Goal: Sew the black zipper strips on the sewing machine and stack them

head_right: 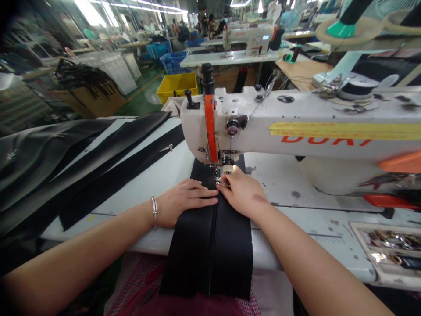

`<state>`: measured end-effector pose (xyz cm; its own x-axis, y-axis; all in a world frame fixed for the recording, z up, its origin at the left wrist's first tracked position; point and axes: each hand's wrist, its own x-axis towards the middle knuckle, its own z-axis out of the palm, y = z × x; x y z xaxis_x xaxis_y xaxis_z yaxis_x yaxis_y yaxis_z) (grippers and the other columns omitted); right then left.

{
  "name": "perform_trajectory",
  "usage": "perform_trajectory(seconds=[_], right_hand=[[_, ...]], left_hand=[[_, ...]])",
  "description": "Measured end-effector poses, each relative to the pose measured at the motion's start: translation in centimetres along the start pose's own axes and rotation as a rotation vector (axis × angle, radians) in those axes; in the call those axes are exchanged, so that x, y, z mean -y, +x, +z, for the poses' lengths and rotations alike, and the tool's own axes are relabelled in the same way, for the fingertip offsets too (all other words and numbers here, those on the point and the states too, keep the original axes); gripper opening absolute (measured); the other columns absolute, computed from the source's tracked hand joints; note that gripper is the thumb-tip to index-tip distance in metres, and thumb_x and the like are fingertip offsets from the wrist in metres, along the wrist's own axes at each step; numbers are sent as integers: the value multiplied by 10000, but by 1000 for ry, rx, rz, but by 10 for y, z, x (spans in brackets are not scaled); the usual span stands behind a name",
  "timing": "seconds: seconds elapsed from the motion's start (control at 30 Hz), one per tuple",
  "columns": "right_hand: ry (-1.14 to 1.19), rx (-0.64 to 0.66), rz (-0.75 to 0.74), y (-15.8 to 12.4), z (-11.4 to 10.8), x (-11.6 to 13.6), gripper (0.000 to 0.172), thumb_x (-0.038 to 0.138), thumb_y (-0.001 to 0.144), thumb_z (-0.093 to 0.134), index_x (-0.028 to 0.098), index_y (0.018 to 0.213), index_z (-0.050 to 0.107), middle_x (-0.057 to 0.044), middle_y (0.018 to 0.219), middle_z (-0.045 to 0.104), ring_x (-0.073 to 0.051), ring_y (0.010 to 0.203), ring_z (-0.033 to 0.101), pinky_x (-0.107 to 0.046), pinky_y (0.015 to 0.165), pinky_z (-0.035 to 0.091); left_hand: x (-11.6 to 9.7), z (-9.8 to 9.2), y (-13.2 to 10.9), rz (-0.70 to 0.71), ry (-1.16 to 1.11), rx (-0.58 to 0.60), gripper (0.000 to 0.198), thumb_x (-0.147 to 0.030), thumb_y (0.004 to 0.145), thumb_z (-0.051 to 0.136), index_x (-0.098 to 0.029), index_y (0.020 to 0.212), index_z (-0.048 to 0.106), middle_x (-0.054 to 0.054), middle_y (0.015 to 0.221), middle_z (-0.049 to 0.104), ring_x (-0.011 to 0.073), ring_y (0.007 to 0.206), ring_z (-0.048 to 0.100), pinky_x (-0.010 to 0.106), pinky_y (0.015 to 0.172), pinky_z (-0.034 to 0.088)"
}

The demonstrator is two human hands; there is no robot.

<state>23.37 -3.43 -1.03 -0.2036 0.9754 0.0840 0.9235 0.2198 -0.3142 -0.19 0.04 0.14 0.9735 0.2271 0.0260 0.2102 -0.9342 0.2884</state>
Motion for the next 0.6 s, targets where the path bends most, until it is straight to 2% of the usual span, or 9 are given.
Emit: perform_trajectory(seconds=[0.1,0.27,0.43,0.6], right_hand=[[13,18,12,5,-2,-1,179,392,888,529,225,902,591,-20,863,617,-160,720,575,-264,562,318],[13,28,39,2,-5,7,105,307,896,514,222,919,572,12,811,635,-139,712,590,-250,566,335],[-91,-30,148,-1,-2,13,243,415,921,451,207,900,574,-57,877,643,-214,781,604,-292,571,320],[-135,-23,263,18,3,-1,365,512,888,453,184,961,595,-109,894,653,-261,806,617,-316,605,359]], left_hand=[[1,1,0,2,4,-1,780,-241,687,587,-273,1426,338,-16,1488,336,239,1248,369,417,1087,252],[1,2,0,5,-10,-21,707,-298,740,571,-271,1415,362,-1,1468,374,243,1230,380,429,1076,258],[2,6,0,14,-18,-41,719,-291,727,575,-274,1414,363,3,1475,362,258,1233,374,442,1070,253],[2,4,1,15,-22,-31,675,-310,750,564,-258,1400,392,-3,1475,362,247,1227,383,434,1075,253]])
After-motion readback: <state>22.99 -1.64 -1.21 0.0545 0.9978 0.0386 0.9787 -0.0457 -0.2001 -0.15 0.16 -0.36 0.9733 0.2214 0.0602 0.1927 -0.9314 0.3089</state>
